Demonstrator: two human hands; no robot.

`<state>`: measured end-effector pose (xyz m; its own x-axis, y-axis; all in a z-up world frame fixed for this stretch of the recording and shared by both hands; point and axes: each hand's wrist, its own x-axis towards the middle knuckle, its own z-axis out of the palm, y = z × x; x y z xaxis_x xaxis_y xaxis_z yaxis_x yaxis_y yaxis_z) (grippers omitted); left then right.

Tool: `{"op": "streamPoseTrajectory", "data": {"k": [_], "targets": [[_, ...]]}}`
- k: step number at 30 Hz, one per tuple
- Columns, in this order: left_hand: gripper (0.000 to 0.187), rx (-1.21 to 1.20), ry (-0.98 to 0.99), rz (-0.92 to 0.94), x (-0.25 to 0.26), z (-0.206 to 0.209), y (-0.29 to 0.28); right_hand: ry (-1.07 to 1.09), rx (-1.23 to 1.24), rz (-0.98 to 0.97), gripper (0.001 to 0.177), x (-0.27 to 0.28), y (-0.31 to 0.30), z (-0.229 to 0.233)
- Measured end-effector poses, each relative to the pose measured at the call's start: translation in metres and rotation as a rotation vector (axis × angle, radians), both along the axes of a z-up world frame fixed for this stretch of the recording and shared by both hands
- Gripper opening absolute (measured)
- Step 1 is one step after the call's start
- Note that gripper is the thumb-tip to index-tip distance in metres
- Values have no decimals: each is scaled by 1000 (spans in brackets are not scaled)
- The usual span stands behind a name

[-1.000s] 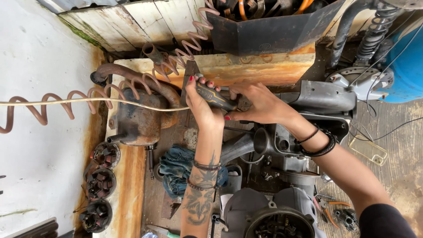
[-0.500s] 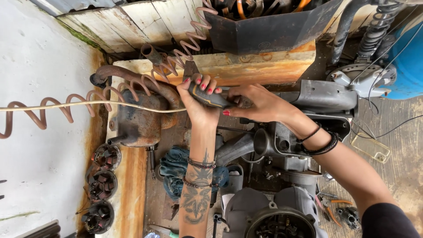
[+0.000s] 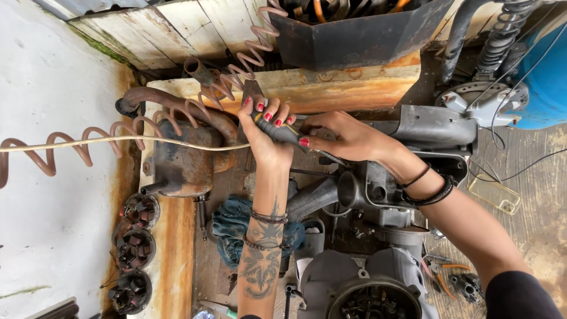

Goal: The person uses a screwdriver to tighten a bolt on a metal part clamped in a vise. They then reach into a container of small parts and select a spring, placing it into the engine block.

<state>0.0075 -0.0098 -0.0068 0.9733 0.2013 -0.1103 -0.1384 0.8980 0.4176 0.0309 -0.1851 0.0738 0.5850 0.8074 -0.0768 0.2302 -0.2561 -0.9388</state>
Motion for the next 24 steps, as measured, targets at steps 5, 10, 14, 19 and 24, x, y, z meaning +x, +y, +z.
{"op": "streamPoseTrajectory", "data": {"k": [5, 10, 14, 19, 24], "targets": [[21, 162, 18, 125, -10, 19, -6, -89, 8, -33, 25, -1, -1, -5], [13, 291, 83, 285, -17, 19, -8, -232, -23, -75, 31, -6, 3, -7], [10, 29, 114, 269, -18, -12, 1, -268, -50, 43, 38, -6, 3, 5], [19, -53, 37, 152, -12, -1, 2, -123, -49, 110, 48, -5, 1, 11], [24, -81, -25, 98, -11, 0, 5, -153, 33, 89, 29, 1, 3, -9]]}}
